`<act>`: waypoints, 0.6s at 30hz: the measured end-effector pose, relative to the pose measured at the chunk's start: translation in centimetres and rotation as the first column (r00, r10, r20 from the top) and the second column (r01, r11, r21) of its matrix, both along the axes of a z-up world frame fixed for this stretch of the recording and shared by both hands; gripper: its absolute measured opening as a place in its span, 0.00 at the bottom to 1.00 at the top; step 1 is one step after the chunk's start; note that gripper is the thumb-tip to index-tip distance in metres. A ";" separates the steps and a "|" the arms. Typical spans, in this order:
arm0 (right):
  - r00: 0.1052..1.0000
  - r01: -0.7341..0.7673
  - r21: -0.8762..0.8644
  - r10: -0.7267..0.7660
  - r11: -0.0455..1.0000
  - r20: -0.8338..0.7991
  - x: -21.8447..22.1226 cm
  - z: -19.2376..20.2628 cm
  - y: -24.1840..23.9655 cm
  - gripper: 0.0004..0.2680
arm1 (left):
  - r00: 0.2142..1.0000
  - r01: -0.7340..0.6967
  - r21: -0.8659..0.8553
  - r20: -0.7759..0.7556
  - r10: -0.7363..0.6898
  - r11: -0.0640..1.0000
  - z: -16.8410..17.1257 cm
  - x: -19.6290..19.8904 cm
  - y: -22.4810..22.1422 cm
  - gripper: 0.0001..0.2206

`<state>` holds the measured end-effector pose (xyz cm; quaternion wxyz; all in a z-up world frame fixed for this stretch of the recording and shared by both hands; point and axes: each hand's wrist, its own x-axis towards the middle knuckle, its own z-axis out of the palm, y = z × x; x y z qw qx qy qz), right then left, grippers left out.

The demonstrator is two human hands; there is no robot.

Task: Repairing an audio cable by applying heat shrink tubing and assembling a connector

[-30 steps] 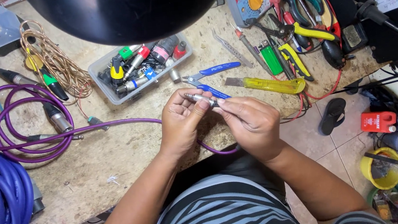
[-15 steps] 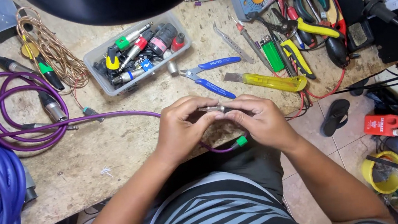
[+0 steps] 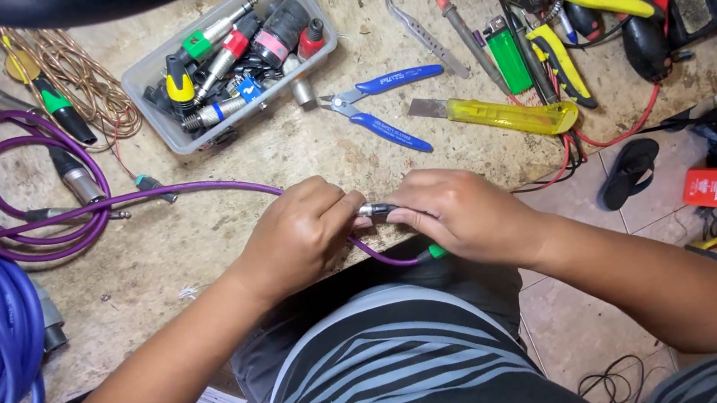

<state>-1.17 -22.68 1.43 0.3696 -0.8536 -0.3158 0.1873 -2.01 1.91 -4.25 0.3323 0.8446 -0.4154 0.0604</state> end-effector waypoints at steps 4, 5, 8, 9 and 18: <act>0.999 -0.029 -0.030 0.030 0.999 0.018 0.2 -0.4 0.0 0.09 | 0.999 -0.006 -0.019 0.050 0.007 1.000 -0.6 0.0 -0.1 0.10; 0.999 -0.032 -0.083 0.032 0.996 0.008 0.2 -0.6 0.1 0.09 | 0.998 0.002 -0.023 0.066 0.000 1.000 -0.7 0.1 -0.2 0.09; 0.995 -0.048 -0.105 0.057 0.993 0.082 0.3 -1.9 0.1 0.09 | 0.997 0.009 -0.031 0.082 -0.006 0.999 -0.8 0.3 -0.2 0.09; 0.982 -0.071 -0.077 0.083 0.994 0.168 0.3 -2.5 0.2 0.08 | 0.996 0.000 -0.037 0.085 0.003 0.999 -0.9 0.2 -0.2 0.09; 0.975 -0.144 -0.091 0.157 0.985 0.158 1.1 -2.0 1.3 0.07 | 0.989 0.028 -0.062 0.146 -0.018 0.998 -0.8 0.3 -0.2 0.09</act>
